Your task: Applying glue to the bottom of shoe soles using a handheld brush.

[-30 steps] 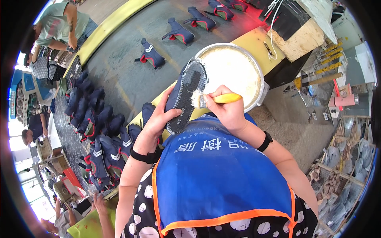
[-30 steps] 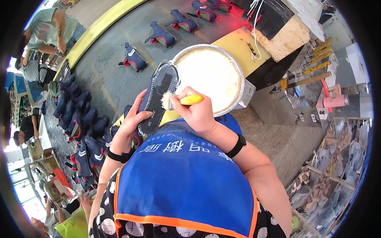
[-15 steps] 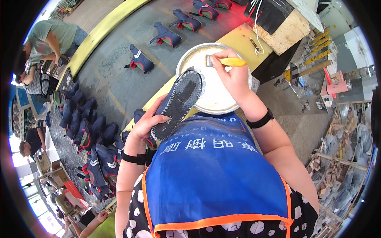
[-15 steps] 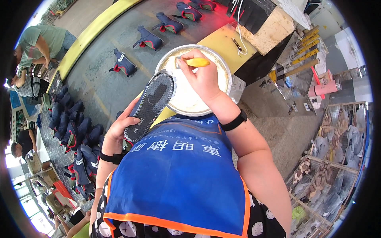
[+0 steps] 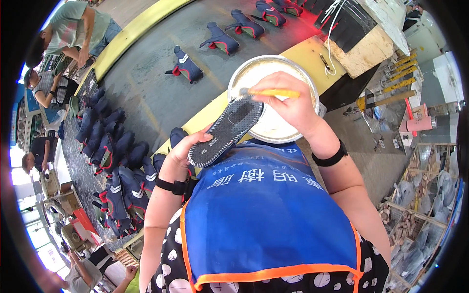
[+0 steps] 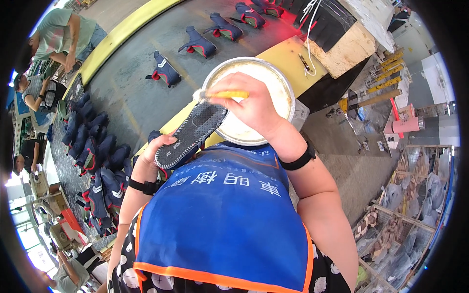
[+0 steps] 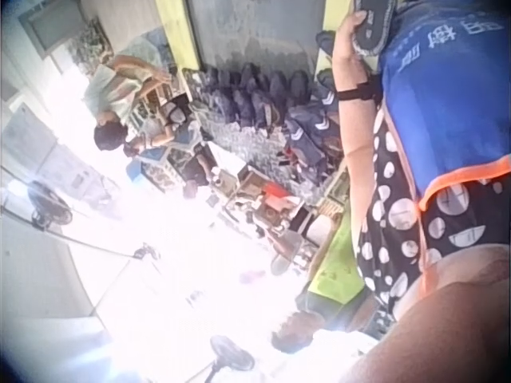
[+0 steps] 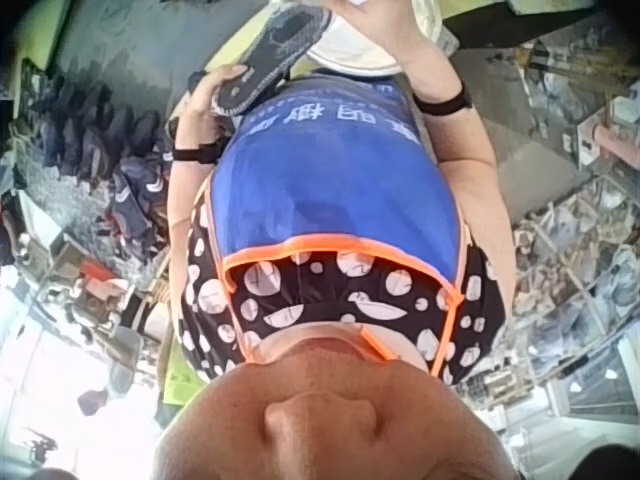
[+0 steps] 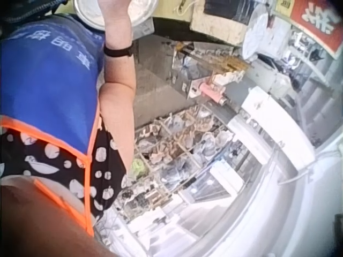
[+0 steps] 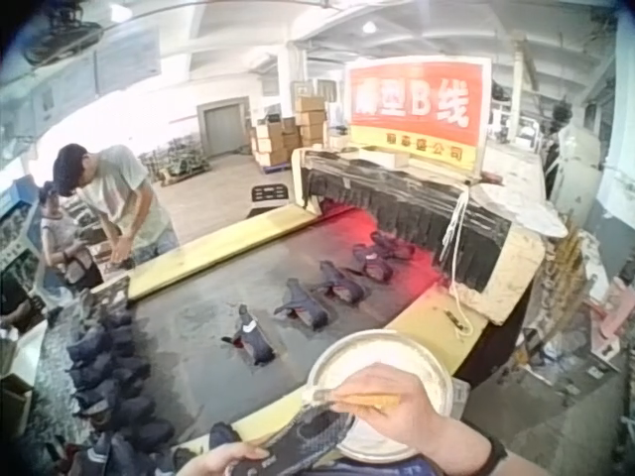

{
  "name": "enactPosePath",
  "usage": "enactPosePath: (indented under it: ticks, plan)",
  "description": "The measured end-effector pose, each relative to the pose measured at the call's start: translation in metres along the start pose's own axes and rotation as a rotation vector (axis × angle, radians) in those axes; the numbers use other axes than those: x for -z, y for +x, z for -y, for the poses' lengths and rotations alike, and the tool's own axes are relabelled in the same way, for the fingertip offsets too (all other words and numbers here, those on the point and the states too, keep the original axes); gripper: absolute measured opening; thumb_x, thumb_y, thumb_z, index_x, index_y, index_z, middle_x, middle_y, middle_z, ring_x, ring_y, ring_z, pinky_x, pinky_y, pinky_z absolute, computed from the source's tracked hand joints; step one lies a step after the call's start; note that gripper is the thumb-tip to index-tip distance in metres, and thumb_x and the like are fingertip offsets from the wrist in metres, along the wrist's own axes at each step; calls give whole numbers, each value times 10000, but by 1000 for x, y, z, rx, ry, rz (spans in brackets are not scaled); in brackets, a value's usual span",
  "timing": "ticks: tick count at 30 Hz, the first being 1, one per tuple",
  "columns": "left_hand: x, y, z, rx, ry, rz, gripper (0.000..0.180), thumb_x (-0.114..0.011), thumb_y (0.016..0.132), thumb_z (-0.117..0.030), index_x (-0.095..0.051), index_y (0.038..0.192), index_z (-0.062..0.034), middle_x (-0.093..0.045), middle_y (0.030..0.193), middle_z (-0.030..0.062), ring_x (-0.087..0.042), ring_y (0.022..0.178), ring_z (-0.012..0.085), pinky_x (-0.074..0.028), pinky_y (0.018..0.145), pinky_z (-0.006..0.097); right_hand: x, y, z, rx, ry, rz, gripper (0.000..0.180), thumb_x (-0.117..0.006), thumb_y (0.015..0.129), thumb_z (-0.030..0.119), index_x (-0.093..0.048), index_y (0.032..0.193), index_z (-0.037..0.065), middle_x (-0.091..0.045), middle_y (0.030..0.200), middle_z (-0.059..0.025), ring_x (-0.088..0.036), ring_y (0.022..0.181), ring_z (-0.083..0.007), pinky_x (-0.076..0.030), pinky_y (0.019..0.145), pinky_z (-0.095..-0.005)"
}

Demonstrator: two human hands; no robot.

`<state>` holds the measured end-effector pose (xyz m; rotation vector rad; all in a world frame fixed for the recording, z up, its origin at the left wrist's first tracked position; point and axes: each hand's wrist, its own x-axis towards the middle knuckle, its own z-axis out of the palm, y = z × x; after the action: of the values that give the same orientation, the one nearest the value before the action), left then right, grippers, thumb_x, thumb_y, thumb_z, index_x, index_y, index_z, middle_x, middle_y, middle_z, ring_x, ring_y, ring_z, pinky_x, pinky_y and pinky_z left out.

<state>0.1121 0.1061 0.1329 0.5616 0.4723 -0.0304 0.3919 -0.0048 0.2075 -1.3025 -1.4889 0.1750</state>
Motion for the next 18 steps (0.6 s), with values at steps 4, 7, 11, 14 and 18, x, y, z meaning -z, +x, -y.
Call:
enactPosePath:
  ticks: [4, 7, 11, 14, 18]
  plan:
    - [2, 0, 1, -18, -15, 46, 749, -604, 847, -216, -321, 1500, 19, -562, 1353, 174, -651, 1096, 194, -529, 945, 287, -9, 2, -4, 31, 106, 249, 163, -799, 757, 75, -746, 911, 70, -712, 897, -72, -661, 845, -246, -516, 767, -329]
    - [1, -4, -1, -47, 6, 37, 774, -612, 839, -229, -307, 1507, 12, -557, 1357, 176, -649, 1100, 199, -517, 962, 272, -9, -1, -28, -65, 61, 182, 149, -794, 775, 71, -743, 915, 59, -718, 898, -72, -672, 853, -236, -519, 783, -321]
    - [17, -12, -4, -161, 52, -73, 779, -610, 839, -243, -301, 1509, 8, -569, 1329, 172, -665, 1056, 209, -561, 904, 315, -3, -8, -56, -404, 24, 37, 109, -772, 830, 68, -727, 921, 27, -725, 908, -69, -681, 845, -170, -523, 793, -288]
    - [36, -22, -19, -290, 28, -88, 656, -589, 872, -280, -405, 1427, 19, -614, 1220, 204, -700, 929, 292, -620, 716, 425, 4, -18, -74, -532, 136, -89, 162, -703, 924, 57, -657, 1036, -50, -676, 920, -59, -639, 844, -108, -521, 767, -242]
    - [87, -26, -45, -333, -315, -428, 511, -630, 887, -198, -479, 1328, 10, -654, 1133, 192, -694, 938, 332, -592, 833, 448, 10, -21, -73, -710, 117, -174, 176, -662, 961, 103, -636, 1021, -60, -663, 903, -61, -625, 784, -100, -523, 721, -247]
